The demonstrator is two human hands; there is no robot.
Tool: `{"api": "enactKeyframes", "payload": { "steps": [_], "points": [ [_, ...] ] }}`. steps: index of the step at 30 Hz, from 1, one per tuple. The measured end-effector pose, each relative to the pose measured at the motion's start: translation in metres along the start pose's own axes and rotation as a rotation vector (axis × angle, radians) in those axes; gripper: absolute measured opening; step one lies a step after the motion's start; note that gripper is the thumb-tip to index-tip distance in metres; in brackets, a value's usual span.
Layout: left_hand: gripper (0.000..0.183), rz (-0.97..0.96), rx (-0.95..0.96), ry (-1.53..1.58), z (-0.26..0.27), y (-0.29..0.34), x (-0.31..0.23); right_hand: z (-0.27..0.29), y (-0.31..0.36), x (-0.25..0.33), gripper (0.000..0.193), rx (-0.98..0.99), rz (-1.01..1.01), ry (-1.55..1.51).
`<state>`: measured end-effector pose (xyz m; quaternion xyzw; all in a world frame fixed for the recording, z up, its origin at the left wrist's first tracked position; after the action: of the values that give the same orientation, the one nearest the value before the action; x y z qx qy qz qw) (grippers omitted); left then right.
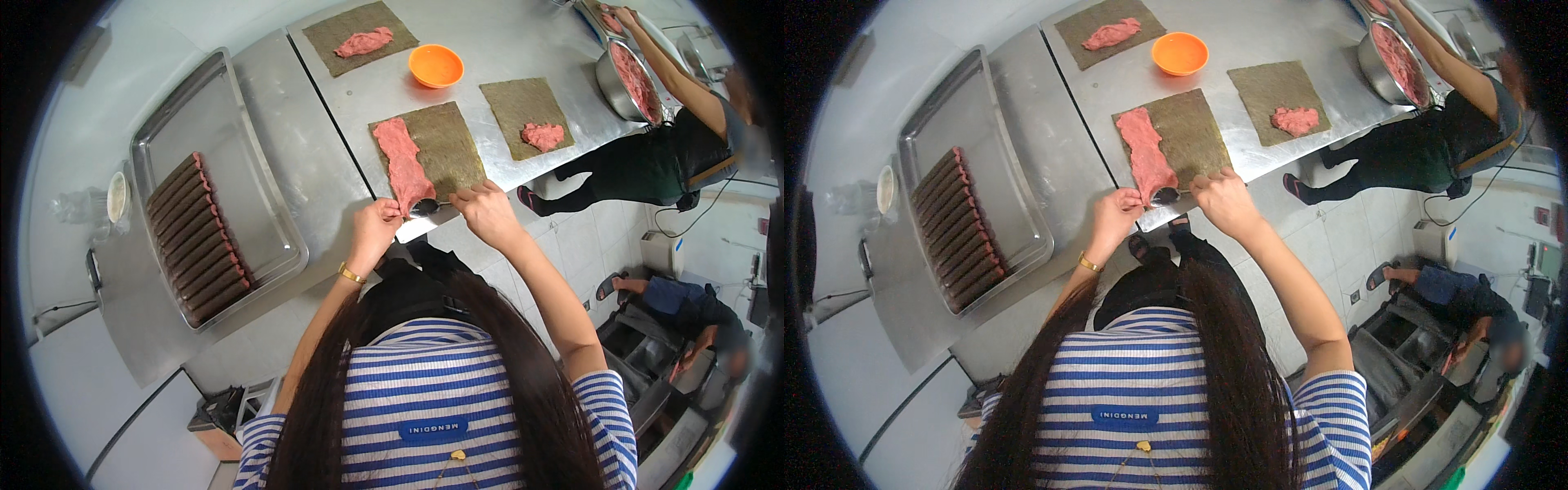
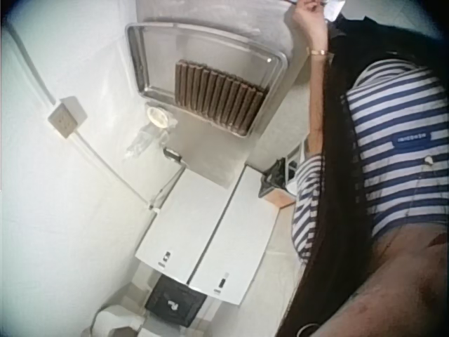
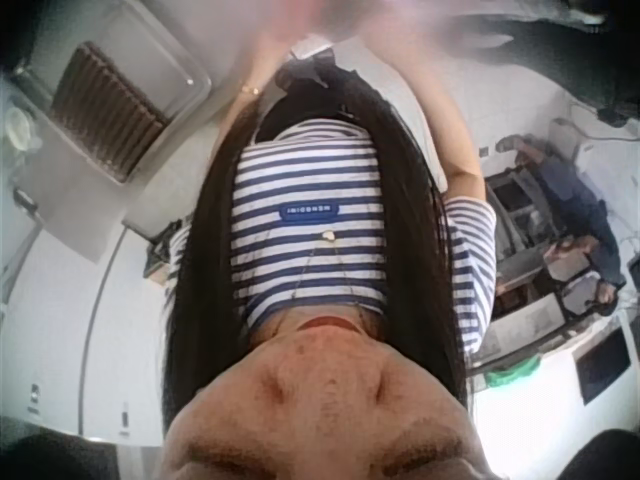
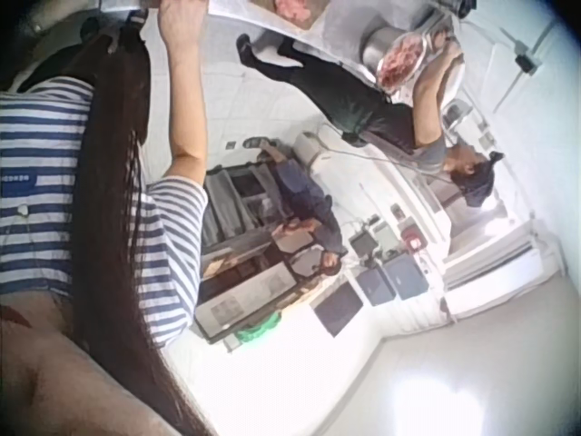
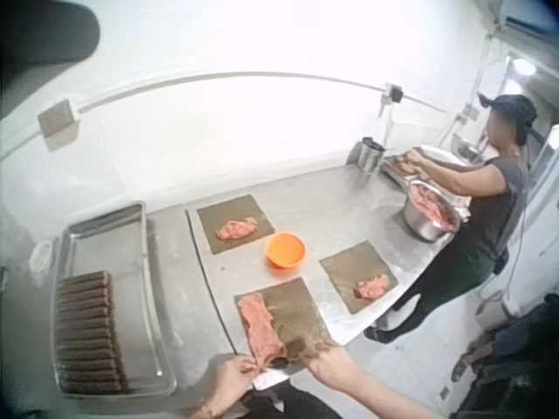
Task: The person spreads a pink filling onto a sheet of nori using a spoon, then rolls the sheet into a cylinder. The finished roll is placed on a metal tray with other completed rolls. The process is repeated for additional sheets.
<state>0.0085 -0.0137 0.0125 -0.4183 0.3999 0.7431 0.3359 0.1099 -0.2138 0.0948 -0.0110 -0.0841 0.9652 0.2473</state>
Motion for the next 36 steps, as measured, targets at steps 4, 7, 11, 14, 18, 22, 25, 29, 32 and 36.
{"api": "enactKeyframes", "payload": {
  "steps": [4, 7, 11, 14, 18, 22, 25, 29, 32, 36],
  "points": [
    [0.021, -0.007, -0.01, 0.003, -0.002, 0.0, 0.0, -0.013, -0.02, -0.014, 0.023, -0.015, 0.007, -0.031],
    [0.021, 0.007, -0.011, -0.015, -0.003, 0.0, 0.002, -0.017, -0.038, -0.026, 0.023, -0.055, 0.023, -0.023],
    [0.022, -0.014, -0.008, -0.024, -0.002, -0.002, 0.004, -0.018, -0.066, -0.041, 0.021, -0.051, -0.044, 0.047],
    [0.023, 0.005, 0.006, -0.005, -0.003, -0.003, 0.007, -0.018, -0.075, -0.045, 0.018, -0.078, -0.115, 0.053],
    [0.026, -0.011, 0.018, -0.002, -0.002, -0.004, 0.013, -0.02, -0.062, -0.035, 0.012, -0.055, -0.088, 0.005],
    [0.031, -0.018, 0.007, 0.137, -0.001, -0.005, 0.019, -0.02, -0.029, -0.011, 0.014, 0.205, -0.144, -0.07],
    [0.037, 0.038, 0.036, 0.154, 0.001, -0.008, 0.018, -0.006, -0.01, -0.006, 0.014, 0.338, -0.137, -0.155],
    [0.038, 0.047, 0.014, 0.262, 0.002, -0.012, 0.012, 0.01, -0.024, -0.024, 0.015, 0.066, -0.22, -0.28],
    [0.038, 0.078, -0.004, 0.327, 0.0, -0.016, 0.008, -0.005, -0.062, -0.042, 0.014, 0.169, -0.298, -0.141],
    [0.038, 0.104, 0.0, 0.356, 0.0, -0.019, 0.008, -0.025, -0.081, -0.046, 0.014, 0.134, -0.248, -0.051]
  ]
}}
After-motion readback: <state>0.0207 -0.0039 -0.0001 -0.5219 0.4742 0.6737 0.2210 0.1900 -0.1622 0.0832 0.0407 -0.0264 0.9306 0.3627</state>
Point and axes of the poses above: each hand's wrist, its own y-axis away from the middle knuckle, its own z-axis out of the back of the hand, x = y × z, the point moved 1 cm from there along -y, towards the middle knuckle, and after that the axes turned 10 degrees about -x, right-handed, at the moved point
